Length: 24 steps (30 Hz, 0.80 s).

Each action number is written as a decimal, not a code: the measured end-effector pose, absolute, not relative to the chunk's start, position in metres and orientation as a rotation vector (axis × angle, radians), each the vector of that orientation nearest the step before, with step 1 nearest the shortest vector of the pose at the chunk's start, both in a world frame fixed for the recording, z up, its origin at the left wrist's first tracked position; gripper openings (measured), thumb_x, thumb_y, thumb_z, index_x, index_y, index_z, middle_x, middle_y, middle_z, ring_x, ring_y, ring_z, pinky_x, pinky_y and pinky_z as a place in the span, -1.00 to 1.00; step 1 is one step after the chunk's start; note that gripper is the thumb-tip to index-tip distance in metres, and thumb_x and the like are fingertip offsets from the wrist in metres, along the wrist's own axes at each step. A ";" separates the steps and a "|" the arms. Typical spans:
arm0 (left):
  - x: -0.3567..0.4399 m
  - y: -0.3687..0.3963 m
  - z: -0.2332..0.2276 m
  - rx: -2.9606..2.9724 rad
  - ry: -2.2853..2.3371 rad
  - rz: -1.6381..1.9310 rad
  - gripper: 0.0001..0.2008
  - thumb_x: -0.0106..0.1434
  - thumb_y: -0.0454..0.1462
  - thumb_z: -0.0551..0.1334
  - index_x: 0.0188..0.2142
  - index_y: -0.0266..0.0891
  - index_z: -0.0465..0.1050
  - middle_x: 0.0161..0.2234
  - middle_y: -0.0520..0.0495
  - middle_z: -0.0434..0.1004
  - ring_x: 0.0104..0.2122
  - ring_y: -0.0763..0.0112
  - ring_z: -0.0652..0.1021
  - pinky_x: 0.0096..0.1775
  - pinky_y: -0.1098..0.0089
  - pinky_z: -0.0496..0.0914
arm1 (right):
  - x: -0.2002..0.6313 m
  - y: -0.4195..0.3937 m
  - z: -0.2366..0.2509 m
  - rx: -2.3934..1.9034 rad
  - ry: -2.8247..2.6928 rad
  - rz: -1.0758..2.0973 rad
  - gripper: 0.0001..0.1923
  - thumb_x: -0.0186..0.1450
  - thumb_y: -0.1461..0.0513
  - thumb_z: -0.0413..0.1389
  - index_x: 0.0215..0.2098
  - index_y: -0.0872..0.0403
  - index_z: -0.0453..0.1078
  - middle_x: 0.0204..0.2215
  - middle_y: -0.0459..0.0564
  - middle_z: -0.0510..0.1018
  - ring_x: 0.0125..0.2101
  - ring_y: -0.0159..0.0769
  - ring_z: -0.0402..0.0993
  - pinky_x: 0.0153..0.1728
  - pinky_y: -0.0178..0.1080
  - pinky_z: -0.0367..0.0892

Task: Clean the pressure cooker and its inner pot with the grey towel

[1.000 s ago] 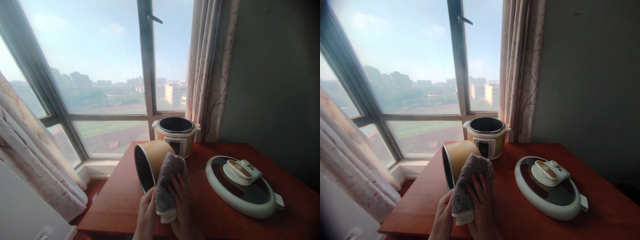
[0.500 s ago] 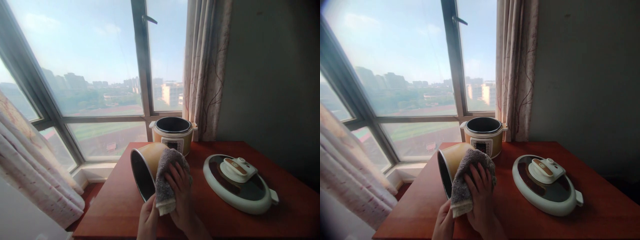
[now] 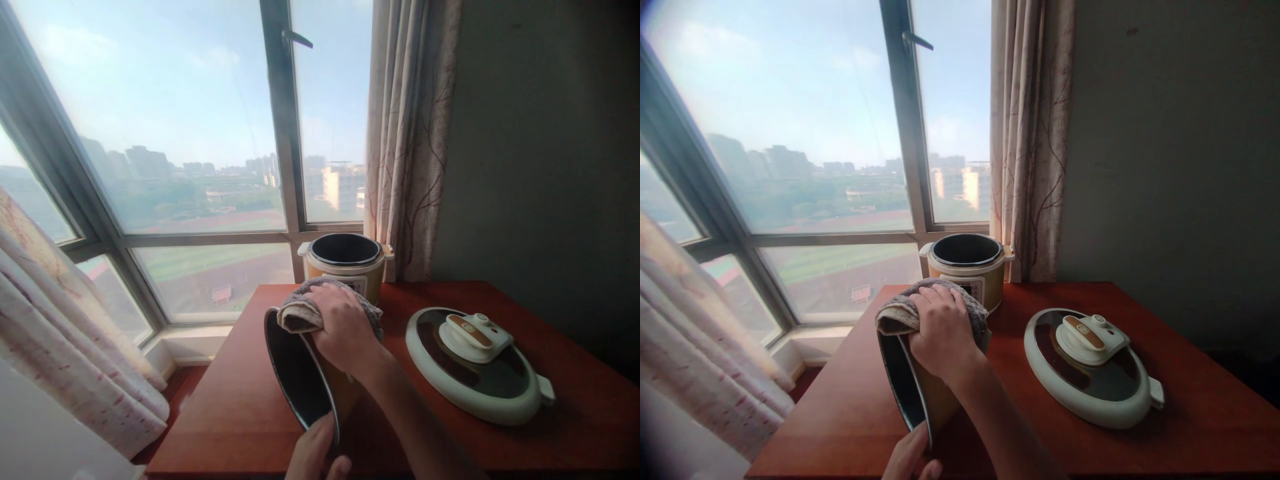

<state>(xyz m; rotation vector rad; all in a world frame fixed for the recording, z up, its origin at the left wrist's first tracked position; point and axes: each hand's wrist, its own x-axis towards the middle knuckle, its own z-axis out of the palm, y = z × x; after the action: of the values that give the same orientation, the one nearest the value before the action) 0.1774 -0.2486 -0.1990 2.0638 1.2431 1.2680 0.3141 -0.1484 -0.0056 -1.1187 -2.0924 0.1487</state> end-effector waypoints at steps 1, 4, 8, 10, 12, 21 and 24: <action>0.173 -0.244 -0.199 2.183 1.188 1.187 -0.48 0.31 0.02 0.21 0.17 -0.13 0.49 0.05 -0.24 0.60 0.01 0.07 0.60 0.07 0.24 0.48 | 0.314 -0.148 -0.007 -1.117 -2.088 0.150 -0.55 0.26 0.27 0.06 0.11 0.06 0.45 0.17 0.07 0.48 0.22 -0.04 0.28 0.29 0.05 0.04; 0.162 -0.230 -0.197 2.442 1.041 0.982 -0.49 0.30 -0.09 0.24 0.21 -0.13 0.45 0.09 -0.24 0.57 0.09 0.04 0.56 0.14 0.17 0.42 | 0.315 -0.145 -0.009 -1.101 -2.084 0.145 -0.57 0.26 0.24 0.07 0.10 0.04 0.45 0.16 0.05 0.49 0.21 -0.06 0.29 0.29 0.04 0.04; 0.158 -0.221 -0.198 2.487 1.045 0.996 -0.53 0.34 -0.17 0.19 0.22 -0.14 0.43 0.08 -0.25 0.57 0.08 0.07 0.57 0.11 0.19 0.46 | 0.314 -0.141 -0.011 -1.065 -2.082 0.133 -0.57 0.28 0.22 0.08 0.12 0.02 0.44 0.17 0.03 0.48 0.20 -0.09 0.30 0.29 0.02 0.05; 0.159 -0.223 -0.200 2.454 1.066 1.042 -0.55 0.36 -0.17 0.16 0.21 -0.16 0.43 0.06 -0.26 0.59 0.05 0.08 0.58 0.09 0.20 0.47 | 0.313 -0.140 -0.012 -1.057 -2.069 0.133 -0.54 0.28 0.22 0.09 0.14 0.03 0.42 0.19 0.02 0.47 0.22 -0.09 0.27 0.30 0.01 0.02; 0.160 -0.226 -0.203 2.408 1.101 1.109 -0.57 0.38 -0.16 0.14 0.19 -0.16 0.46 0.04 -0.26 0.60 0.04 0.08 0.59 0.10 0.20 0.46 | 0.311 -0.140 -0.014 -1.052 -2.052 0.139 -0.51 0.27 0.22 0.09 0.17 0.03 0.40 0.21 0.02 0.45 0.24 -0.08 0.25 0.32 0.01 -0.02; 0.171 -0.235 -0.192 2.084 1.163 1.284 -0.60 0.37 -0.09 0.18 0.12 -0.13 0.54 0.01 -0.23 0.62 0.05 0.08 0.58 0.11 0.23 0.44 | 0.310 -0.156 -0.034 -0.988 -1.974 0.129 -0.41 0.24 0.27 0.09 0.25 0.04 0.31 0.28 -0.03 0.37 0.32 -0.14 0.14 0.38 -0.03 -0.17; 0.181 -0.239 -0.183 1.844 1.212 1.327 -0.55 0.34 0.01 0.18 0.08 -0.15 0.58 0.02 -0.22 0.62 0.11 0.04 0.53 0.18 0.16 0.37 | 0.314 -0.162 -0.047 -0.946 -1.952 0.080 -0.37 0.23 0.30 0.05 0.28 0.04 0.26 0.31 -0.03 0.32 0.35 -0.14 0.07 0.38 0.00 -0.17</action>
<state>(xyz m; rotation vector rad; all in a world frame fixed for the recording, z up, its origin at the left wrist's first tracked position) 0.1812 -0.2385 -0.1829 1.8436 1.2123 1.3268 0.3137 -0.1617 -0.0467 -0.9464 -1.9523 0.0799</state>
